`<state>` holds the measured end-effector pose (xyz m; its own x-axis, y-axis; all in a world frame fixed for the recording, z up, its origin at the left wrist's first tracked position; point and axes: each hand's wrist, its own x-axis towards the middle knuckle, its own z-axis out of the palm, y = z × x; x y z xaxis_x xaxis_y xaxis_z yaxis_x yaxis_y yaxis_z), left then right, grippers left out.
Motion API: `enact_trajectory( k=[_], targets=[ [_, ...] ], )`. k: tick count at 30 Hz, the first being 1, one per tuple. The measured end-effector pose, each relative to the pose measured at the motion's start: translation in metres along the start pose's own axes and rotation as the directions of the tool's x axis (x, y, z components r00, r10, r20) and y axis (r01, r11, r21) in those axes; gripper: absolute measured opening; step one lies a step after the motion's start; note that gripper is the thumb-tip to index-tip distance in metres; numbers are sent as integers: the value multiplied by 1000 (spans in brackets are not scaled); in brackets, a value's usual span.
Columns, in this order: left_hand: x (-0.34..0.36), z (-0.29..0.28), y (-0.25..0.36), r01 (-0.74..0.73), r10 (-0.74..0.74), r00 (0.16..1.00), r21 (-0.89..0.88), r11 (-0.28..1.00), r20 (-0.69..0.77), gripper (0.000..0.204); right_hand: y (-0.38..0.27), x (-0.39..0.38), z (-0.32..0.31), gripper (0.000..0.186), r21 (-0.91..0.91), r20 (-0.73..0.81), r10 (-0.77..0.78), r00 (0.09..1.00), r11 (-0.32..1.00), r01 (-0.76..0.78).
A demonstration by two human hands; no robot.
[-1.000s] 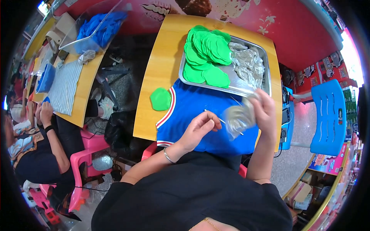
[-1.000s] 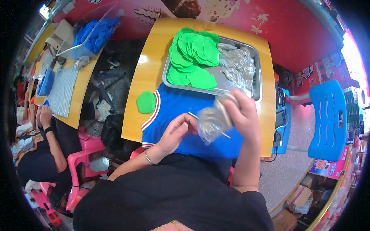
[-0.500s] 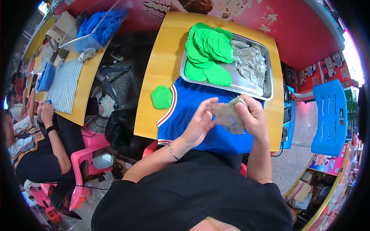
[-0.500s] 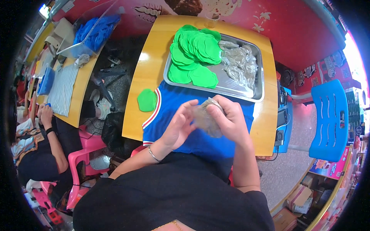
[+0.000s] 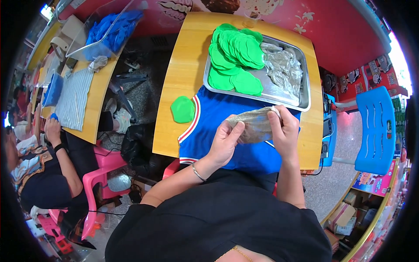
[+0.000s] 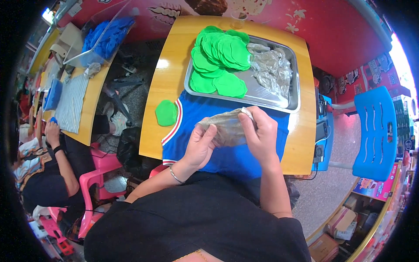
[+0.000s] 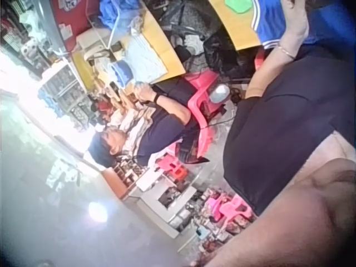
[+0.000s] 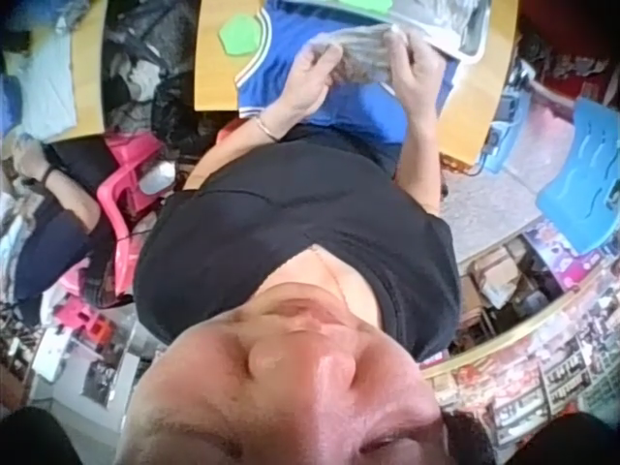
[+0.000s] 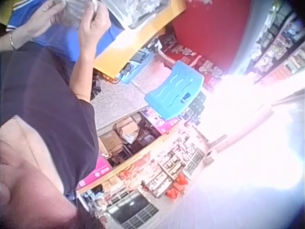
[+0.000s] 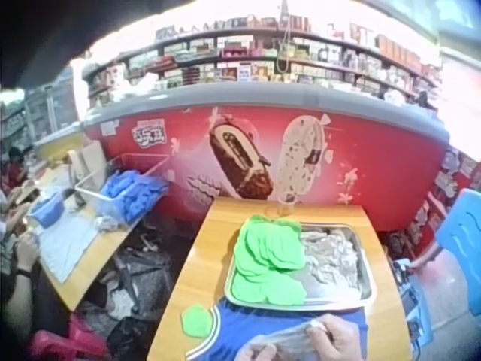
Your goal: Shaping green clay-like material into balls and inserting a white stick into each.
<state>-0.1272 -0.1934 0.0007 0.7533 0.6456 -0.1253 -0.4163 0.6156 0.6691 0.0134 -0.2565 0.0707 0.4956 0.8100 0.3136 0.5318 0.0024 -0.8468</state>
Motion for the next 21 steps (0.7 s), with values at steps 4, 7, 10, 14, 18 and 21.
enact_trajectory(
  k=[4, 7, 10, 14, 18, 21],
  targets=[
    [-3, 7, 5, 50, -51, 999, -61, 997, -17, 19, -2, 0, 2, 15, 119, 38, 80, 996, 989, -84],
    [-4, 12, 7, 7, -12, 998, -96, 995, -58, 20, 4, -2, 0, 17, 75, 56, 57, 997, 995, -61],
    [-4, 3, 5, -39, 38, 999, -39, 998, -33, 22, 6, -6, 0, 20, 65, 146, -42, 988, 997, 33],
    [1, 1, -4, -9, 10, 1000, -71, 997, 6, 22, 8, -18, 3, 18, 130, 6, 25, 1000, 991, -26],
    [-1, -3, -4, -63, 52, 986, -65, 996, -158, 20, 7, -14, 20, 7, 89, -65, -65, 996, 993, 71],
    [-3, -5, -4, -92, 85, 973, -24, 995, -217, 18, 2, -21, 24, 23, 207, 44, 58, 997, 976, -66]
  ],
)
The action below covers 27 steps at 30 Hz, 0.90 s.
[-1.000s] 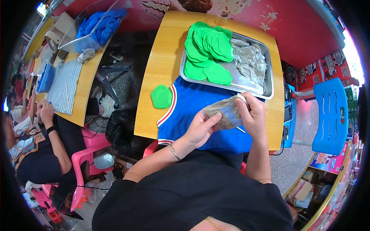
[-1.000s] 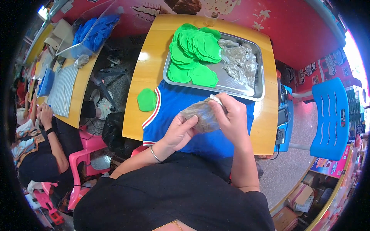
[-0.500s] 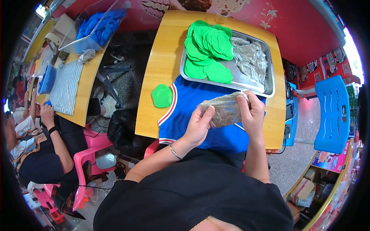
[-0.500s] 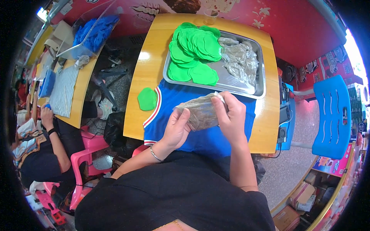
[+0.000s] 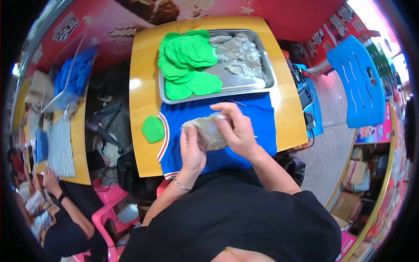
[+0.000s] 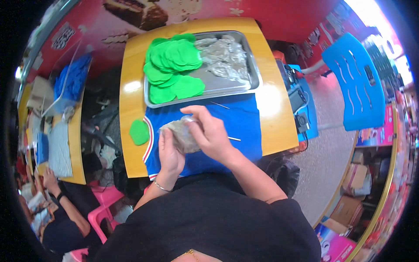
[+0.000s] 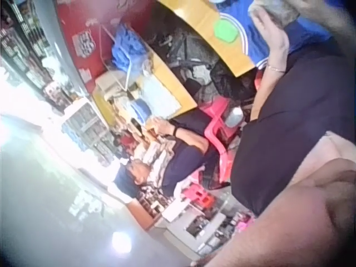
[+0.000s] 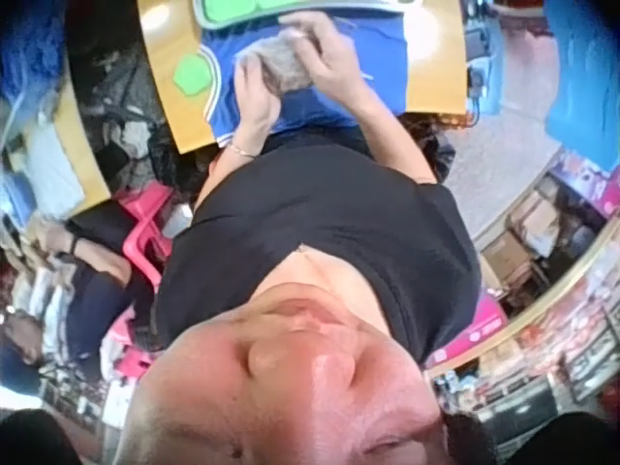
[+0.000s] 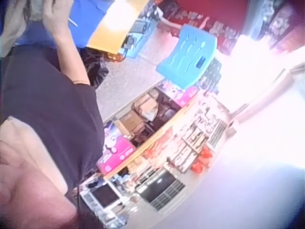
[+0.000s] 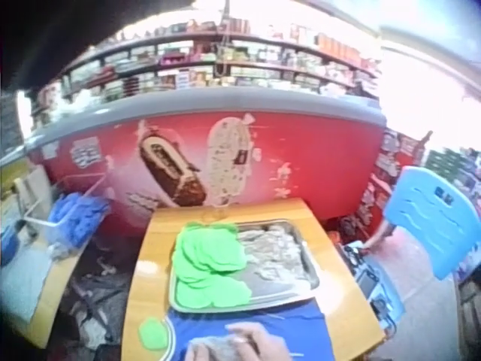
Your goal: Shaping green clay-like material into balls and inserting a white stick into each.
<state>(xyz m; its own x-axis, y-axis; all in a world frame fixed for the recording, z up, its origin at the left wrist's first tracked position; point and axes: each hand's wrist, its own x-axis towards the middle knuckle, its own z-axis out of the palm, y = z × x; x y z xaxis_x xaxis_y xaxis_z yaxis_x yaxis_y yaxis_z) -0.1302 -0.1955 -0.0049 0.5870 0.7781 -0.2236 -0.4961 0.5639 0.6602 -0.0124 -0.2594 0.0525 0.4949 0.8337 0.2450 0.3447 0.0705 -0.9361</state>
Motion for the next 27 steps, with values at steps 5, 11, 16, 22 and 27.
enact_trajectory(
  k=[5, 11, 16, 22, 27],
  targets=[
    [4, 0, 7, -53, 25, 992, 221, 974, 127, 13, 9, -10, -4, 31, 95, 71, 57, 996, 993, -64],
    [2, 4, 18, -135, 95, 988, 395, 909, 119, 10, 19, -16, -10, 46, 206, 235, 211, 949, 943, -260],
    [-1, 3, 34, -205, 80, 967, 551, 809, 242, 12, 12, -17, -8, 49, 20, 474, 247, 845, 957, -291],
    [0, -5, 46, -264, 102, 951, 595, 759, 291, 13, 7, -18, 1, 27, -23, 537, 254, 805, 958, -287],
    [22, -36, 80, -424, 360, 875, 870, 250, 323, 30, 20, -28, -13, 27, 201, 550, 392, 738, 795, -572]
  ],
)
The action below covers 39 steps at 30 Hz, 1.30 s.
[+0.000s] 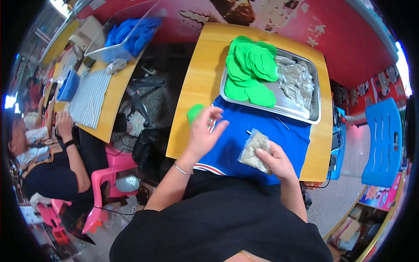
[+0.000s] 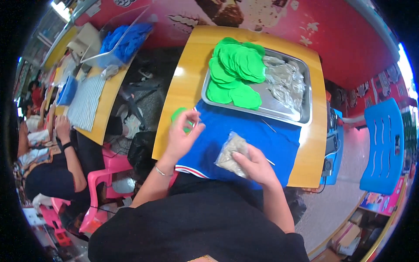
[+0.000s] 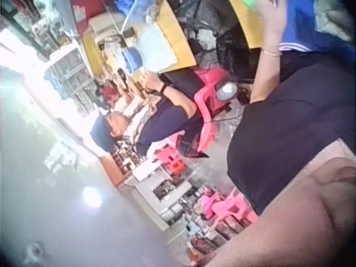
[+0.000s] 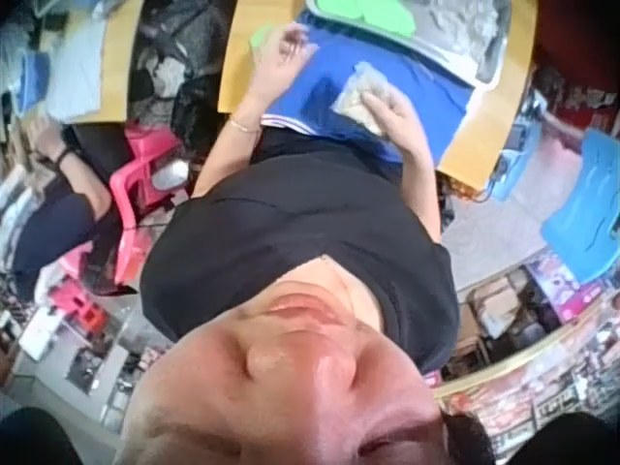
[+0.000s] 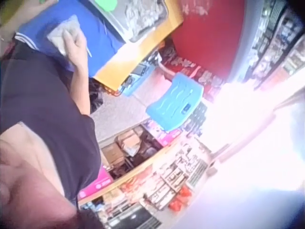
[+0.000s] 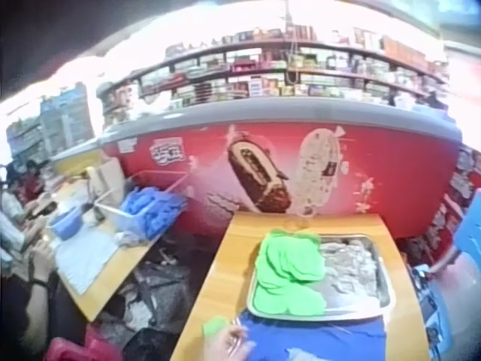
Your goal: Shaping green clay-like material into balls and inserting a white stick into each.
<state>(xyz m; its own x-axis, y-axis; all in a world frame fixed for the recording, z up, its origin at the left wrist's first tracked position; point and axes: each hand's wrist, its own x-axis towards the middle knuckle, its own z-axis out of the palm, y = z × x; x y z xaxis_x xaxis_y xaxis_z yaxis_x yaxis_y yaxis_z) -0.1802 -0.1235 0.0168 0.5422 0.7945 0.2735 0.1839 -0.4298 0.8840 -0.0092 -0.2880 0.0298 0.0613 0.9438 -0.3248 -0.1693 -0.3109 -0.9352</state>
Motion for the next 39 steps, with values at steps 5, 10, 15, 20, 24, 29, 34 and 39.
enact_trajectory(
  k=[5, 10, 15, 20, 24, 29, 34, 39],
  targets=[
    [15, -47, -40, -31, 86, 993, 533, 846, -79, 43, 5, -2, -1, 33, 247, -88, 19, 996, 969, 3],
    [21, -49, -60, -53, 25, 998, 574, 817, 57, 42, 5, -3, 2, 32, 231, -56, -6, 998, 973, 19],
    [23, -46, -67, -7, -28, 998, 562, 827, 53, 31, 9, -3, -1, 26, 249, -58, 73, 996, 967, -56],
    [18, -45, -69, -7, -10, 1000, 560, 828, 27, 19, -1, 5, 8, 27, 268, -152, -6, 988, 962, 47],
    [11, -51, -59, 10, -25, 1000, 565, 825, 19, 16, -3, 10, 10, 25, 183, -235, -22, 972, 981, 67],
    [-3, -52, -24, 281, -275, 959, -320, 905, 65, 12, -9, 18, 9, 23, 116, -306, -92, 947, 984, 133],
    [-16, -18, 1, 351, -205, 935, -672, 653, 289, 11, -43, 21, 13, 21, -24, -331, -158, 930, 987, 160],
    [-21, 7, 10, 363, -177, 931, -761, 538, 319, 11, -51, 24, 16, 22, -134, -346, -316, 883, 948, 287]
  ],
)
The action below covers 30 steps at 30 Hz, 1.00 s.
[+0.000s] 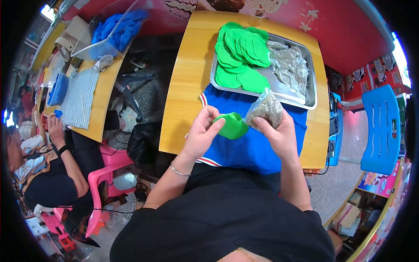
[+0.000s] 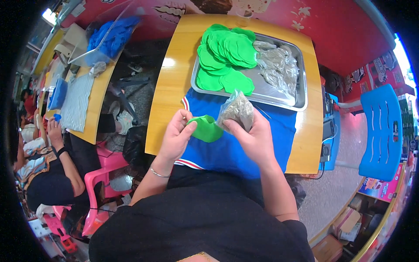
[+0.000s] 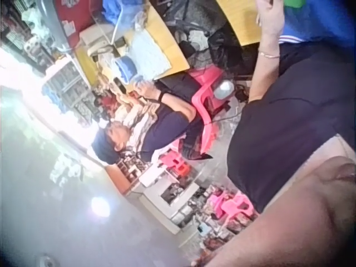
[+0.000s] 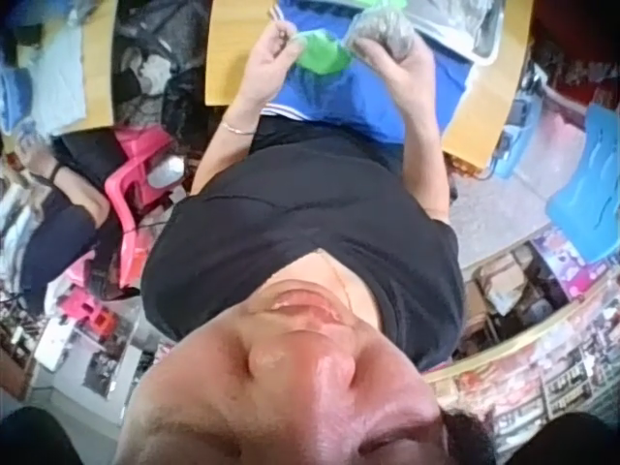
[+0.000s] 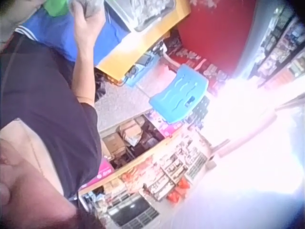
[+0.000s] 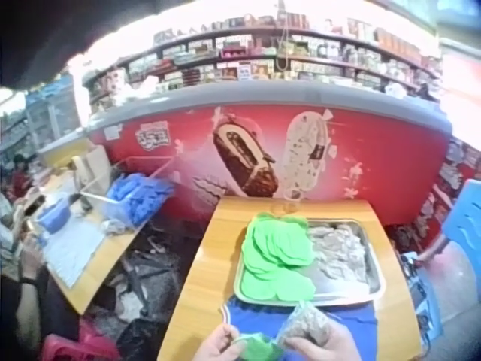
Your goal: Shaping green clay-like material into balls and inserting a white stick into each.
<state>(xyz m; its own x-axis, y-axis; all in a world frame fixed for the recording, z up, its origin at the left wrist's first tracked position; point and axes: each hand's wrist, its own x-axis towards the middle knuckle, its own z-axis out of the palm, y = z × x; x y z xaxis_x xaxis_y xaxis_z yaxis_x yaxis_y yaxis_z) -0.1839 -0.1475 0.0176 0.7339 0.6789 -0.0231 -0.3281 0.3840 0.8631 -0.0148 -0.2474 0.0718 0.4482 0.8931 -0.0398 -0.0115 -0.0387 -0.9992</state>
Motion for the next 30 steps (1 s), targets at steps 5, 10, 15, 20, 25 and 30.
enact_trajectory(
  k=[5, 10, 15, 20, 25, 30],
  targets=[
    [3, 8, 2, 3, -4, 999, 19, 1000, 48, 12, 4, 1, 2, 21, 19, -66, -53, 996, 998, 55],
    [5, 13, 6, 22, -20, 997, -20, 1000, 76, 12, 8, 0, 4, 25, -102, 76, -43, 996, 993, 50],
    [8, 13, -8, 22, -19, 999, -65, 998, 46, 12, 25, -1, 10, 25, -63, 61, -2, 998, 998, 6],
    [8, 14, -16, 48, -49, 998, 44, 998, 30, 8, 29, 0, 5, 25, -58, 88, 31, 996, 998, -26],
    [12, 19, -26, 81, -82, 996, -28, 996, -40, 9, 28, -2, 6, 23, -141, 39, 24, 999, 990, -18],
    [8, 20, -29, 115, -125, 990, -131, 985, -72, 10, 27, -7, 5, 19, -299, 68, -3, 998, 954, 23]
  ],
)
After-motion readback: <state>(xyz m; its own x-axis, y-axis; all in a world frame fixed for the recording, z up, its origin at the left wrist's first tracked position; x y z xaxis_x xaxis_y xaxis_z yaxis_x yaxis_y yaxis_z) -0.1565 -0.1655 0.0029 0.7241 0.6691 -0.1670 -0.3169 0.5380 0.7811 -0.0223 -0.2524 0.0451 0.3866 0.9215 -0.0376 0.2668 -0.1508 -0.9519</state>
